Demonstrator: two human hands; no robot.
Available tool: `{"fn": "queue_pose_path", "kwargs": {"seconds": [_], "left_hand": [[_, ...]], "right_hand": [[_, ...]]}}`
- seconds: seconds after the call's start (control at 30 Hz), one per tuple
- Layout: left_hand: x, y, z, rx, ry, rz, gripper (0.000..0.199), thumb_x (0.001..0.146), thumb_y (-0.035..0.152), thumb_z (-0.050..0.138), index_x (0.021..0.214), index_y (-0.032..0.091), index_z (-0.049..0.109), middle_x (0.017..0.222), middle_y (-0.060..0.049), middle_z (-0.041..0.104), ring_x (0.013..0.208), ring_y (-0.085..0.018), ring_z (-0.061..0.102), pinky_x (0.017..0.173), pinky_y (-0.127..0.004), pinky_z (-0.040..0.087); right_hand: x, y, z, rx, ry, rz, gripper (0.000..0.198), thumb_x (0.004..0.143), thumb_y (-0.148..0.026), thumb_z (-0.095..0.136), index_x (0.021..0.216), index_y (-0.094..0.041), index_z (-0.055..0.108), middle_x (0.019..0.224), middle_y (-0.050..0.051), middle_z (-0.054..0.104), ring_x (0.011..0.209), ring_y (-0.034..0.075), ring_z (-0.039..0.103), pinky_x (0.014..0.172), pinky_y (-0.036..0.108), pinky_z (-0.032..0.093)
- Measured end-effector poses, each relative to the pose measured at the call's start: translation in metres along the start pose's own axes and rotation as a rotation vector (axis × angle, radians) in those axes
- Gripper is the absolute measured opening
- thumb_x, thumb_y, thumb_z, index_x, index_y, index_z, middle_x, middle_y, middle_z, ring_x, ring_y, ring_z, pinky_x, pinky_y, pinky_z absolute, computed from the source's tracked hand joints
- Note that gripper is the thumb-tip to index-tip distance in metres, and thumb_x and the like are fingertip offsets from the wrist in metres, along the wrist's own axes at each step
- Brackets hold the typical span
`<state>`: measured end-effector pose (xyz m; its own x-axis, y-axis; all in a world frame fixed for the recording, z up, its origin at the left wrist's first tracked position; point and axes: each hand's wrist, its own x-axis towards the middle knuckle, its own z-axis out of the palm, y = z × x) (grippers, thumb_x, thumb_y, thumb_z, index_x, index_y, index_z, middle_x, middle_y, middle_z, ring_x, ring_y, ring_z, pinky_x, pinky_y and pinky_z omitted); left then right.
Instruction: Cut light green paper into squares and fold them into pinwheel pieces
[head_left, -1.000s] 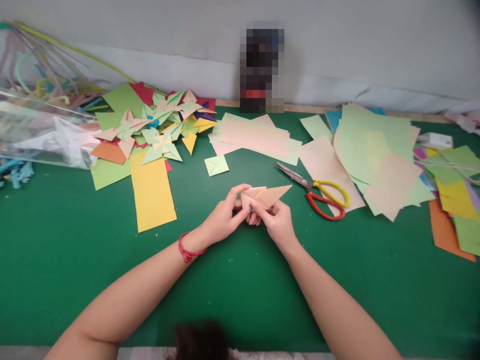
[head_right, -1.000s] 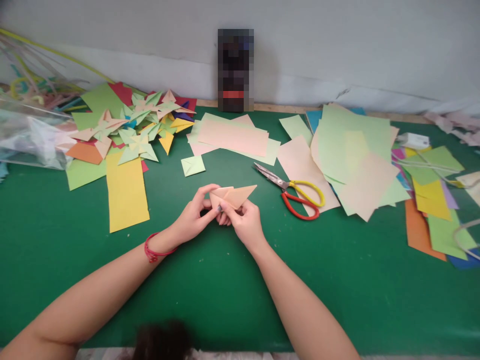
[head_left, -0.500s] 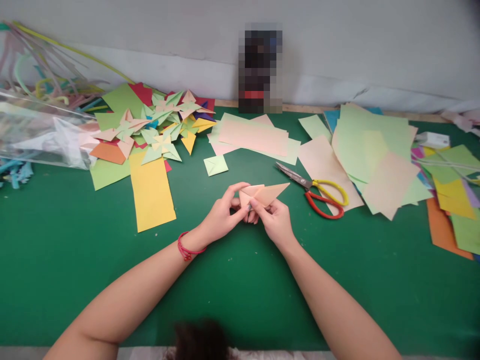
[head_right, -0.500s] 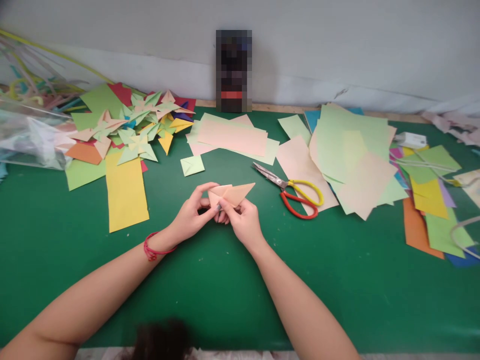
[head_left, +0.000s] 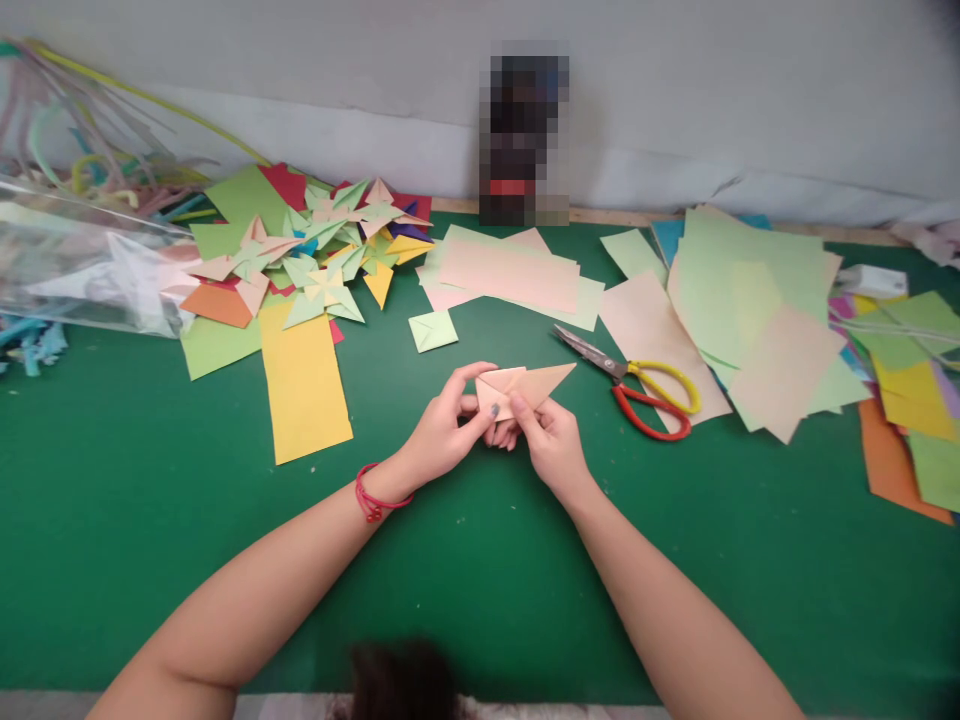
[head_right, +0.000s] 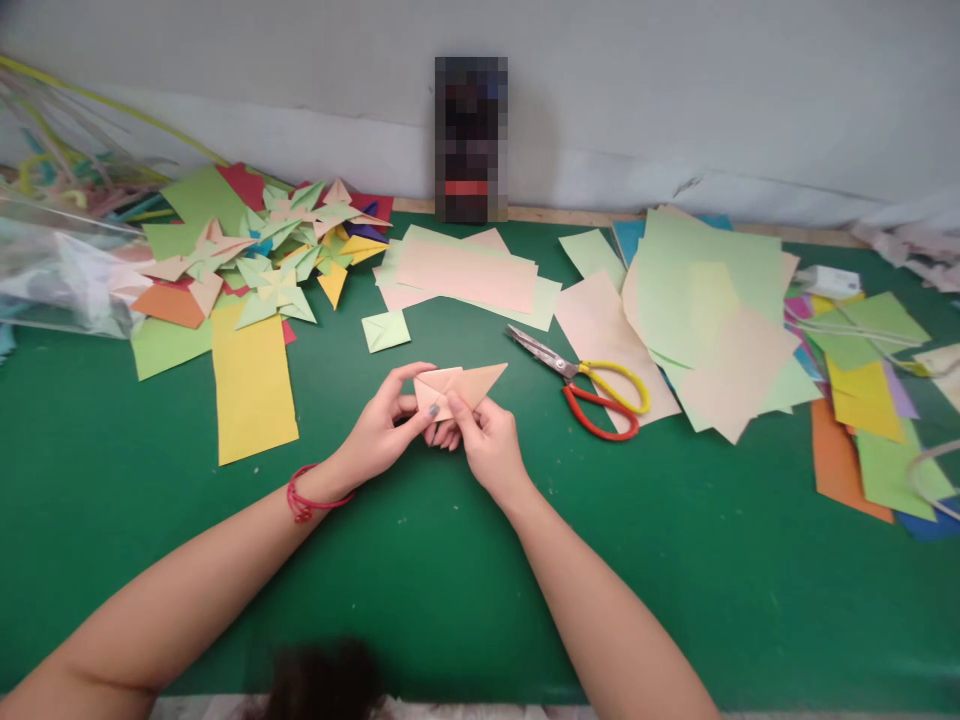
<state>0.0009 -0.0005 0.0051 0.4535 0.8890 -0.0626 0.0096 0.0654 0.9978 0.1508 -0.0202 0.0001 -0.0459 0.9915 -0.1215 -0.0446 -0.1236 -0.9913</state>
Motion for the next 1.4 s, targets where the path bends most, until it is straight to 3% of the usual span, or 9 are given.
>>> {"fn": "queue_pose_path", "kwargs": {"seconds": [0.1, 0.23, 0.37, 0.67, 1.0, 1.13, 1.27, 1.4], "left_hand": [[0.001, -0.001, 0.0, -0.052, 0.0, -0.036, 0.041, 0.088, 0.031, 0.048, 0.123, 0.018, 0.032, 0.062, 0.004, 0.054, 0.059, -0.01, 0.054, 0.06, -0.023, 0.043], [0.004, 0.0, -0.001, -0.034, -0.029, -0.061, 0.022, 0.087, 0.037, 0.049, 0.09, 0.016, 0.047, 0.064, 0.002, 0.055, 0.058, -0.01, 0.053, 0.056, -0.022, 0.042], [0.004, 0.006, -0.003, 0.1, -0.072, -0.055, 0.032, 0.088, 0.04, 0.044, 0.069, 0.015, 0.05, 0.058, 0.001, 0.055, 0.054, -0.01, 0.051, 0.055, -0.022, 0.04], [0.004, 0.011, -0.005, 0.122, -0.087, -0.125, 0.033, 0.087, 0.043, 0.045, 0.071, 0.015, 0.052, 0.043, 0.006, 0.048, 0.038, -0.007, 0.045, 0.044, -0.018, 0.036], [0.001, 0.01, -0.006, 0.165, -0.06, -0.153, 0.044, 0.086, 0.044, 0.047, 0.052, 0.016, 0.043, 0.035, 0.007, 0.042, 0.032, -0.005, 0.042, 0.039, -0.017, 0.032], [0.002, 0.007, -0.005, 0.082, -0.084, -0.1, 0.037, 0.087, 0.042, 0.046, 0.062, 0.015, 0.05, 0.045, 0.004, 0.049, 0.041, -0.007, 0.046, 0.046, -0.019, 0.037], [0.004, 0.004, -0.004, -0.015, 0.061, -0.01, 0.025, 0.085, 0.041, 0.05, 0.09, 0.016, 0.052, 0.07, 0.002, 0.056, 0.059, -0.01, 0.052, 0.055, -0.021, 0.042], [0.004, 0.004, -0.005, 0.077, 0.153, 0.0, 0.021, 0.082, 0.038, 0.055, 0.084, 0.016, 0.054, 0.074, 0.001, 0.056, 0.062, -0.009, 0.05, 0.055, -0.02, 0.04]], "right_hand": [[-0.001, 0.0, 0.0, 0.011, -0.002, -0.008, 0.033, 0.086, -0.039, 0.05, 0.065, -0.015, 0.058, 0.054, 0.001, 0.062, 0.045, 0.01, 0.055, 0.047, 0.024, 0.045], [-0.001, -0.001, 0.0, 0.017, -0.003, -0.023, 0.031, 0.086, -0.038, 0.051, 0.065, -0.016, 0.057, 0.054, 0.001, 0.063, 0.047, 0.011, 0.056, 0.048, 0.024, 0.046], [-0.002, -0.002, 0.0, 0.009, -0.007, 0.004, 0.03, 0.084, -0.04, 0.053, 0.065, -0.016, 0.057, 0.053, 0.001, 0.063, 0.046, 0.011, 0.057, 0.048, 0.024, 0.048], [-0.002, -0.005, 0.0, 0.008, 0.091, 0.02, 0.023, 0.081, -0.039, 0.057, 0.074, -0.017, 0.055, 0.045, -0.005, 0.055, 0.037, 0.008, 0.046, 0.039, 0.021, 0.038], [-0.002, -0.005, 0.0, 0.057, 0.06, 0.042, 0.025, 0.081, -0.04, 0.057, 0.073, -0.017, 0.054, 0.043, -0.004, 0.055, 0.035, 0.007, 0.045, 0.037, 0.02, 0.036], [-0.002, -0.005, -0.001, 0.065, 0.042, 0.041, 0.026, 0.08, -0.042, 0.057, 0.071, -0.017, 0.053, 0.043, -0.004, 0.055, 0.034, 0.008, 0.045, 0.036, 0.021, 0.036], [-0.004, -0.004, -0.001, 0.046, 0.002, 0.035, 0.024, 0.08, -0.04, 0.058, 0.072, -0.017, 0.053, 0.044, -0.004, 0.054, 0.036, 0.008, 0.045, 0.038, 0.022, 0.037], [-0.005, -0.004, 0.001, 0.014, -0.027, 0.019, 0.021, 0.08, -0.038, 0.058, 0.076, -0.017, 0.055, 0.047, -0.004, 0.055, 0.039, 0.009, 0.047, 0.04, 0.022, 0.039]]}}
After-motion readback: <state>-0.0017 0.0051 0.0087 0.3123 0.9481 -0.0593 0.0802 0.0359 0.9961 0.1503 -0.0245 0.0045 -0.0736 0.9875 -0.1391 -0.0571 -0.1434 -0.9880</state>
